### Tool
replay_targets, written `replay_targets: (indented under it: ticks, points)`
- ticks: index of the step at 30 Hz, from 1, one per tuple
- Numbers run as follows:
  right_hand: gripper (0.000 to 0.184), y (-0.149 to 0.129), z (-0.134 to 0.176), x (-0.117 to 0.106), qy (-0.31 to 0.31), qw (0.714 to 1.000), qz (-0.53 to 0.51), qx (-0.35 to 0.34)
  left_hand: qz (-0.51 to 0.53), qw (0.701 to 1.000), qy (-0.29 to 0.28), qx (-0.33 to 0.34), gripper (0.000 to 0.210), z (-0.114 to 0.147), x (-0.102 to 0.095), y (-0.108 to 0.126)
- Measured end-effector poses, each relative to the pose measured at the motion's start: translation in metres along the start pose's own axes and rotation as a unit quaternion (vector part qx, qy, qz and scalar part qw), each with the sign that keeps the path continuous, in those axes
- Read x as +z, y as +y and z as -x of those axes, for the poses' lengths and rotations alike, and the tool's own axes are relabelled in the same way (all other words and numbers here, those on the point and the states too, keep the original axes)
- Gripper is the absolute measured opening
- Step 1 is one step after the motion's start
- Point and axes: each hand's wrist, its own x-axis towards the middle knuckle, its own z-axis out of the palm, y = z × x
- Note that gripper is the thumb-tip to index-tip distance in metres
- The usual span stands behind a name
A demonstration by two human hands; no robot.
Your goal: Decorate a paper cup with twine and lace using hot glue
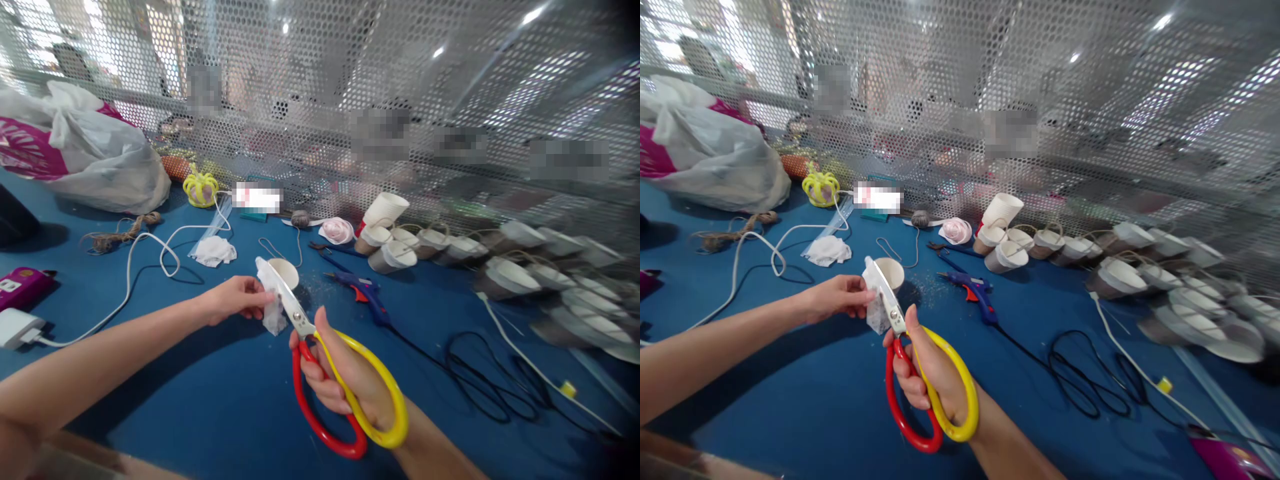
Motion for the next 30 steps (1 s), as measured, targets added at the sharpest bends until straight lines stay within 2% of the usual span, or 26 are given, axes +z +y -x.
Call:
replay_targets:
  ticks: [4,8,13,18,24,30]
  points:
    - [0.056,0.001,0.000,0.002,0.006,1.000,-0.007,-0.010,0.029,0.999,0.018,0.014,0.040,-0.013,-0.018,0.004]
    - [0.055,0.003,0.000,0.004,0.013,1.000,-0.001,-0.018,0.086,0.994,0.019,0.064,0.028,-0.033,-0.028,0.010]
    - [0.052,0.006,-0.002,0.002,0.016,0.999,0.005,-0.040,0.114,0.989,-0.036,0.086,0.031,-0.054,-0.032,0.017]
    - [0.051,0.007,-0.002,0.000,0.012,0.999,0.011,-0.043,0.101,0.989,-0.071,0.086,0.013,-0.065,-0.037,0.014]
    - [0.052,0.010,-0.003,-0.003,0.011,0.998,0.028,-0.061,0.081,0.988,-0.069,0.108,0.011,-0.059,-0.044,0.021]
    - [0.057,0.026,-0.002,-0.011,-0.031,0.988,0.064,-0.138,0.101,0.981,-0.066,0.149,0.021,-0.030,-0.036,0.038]
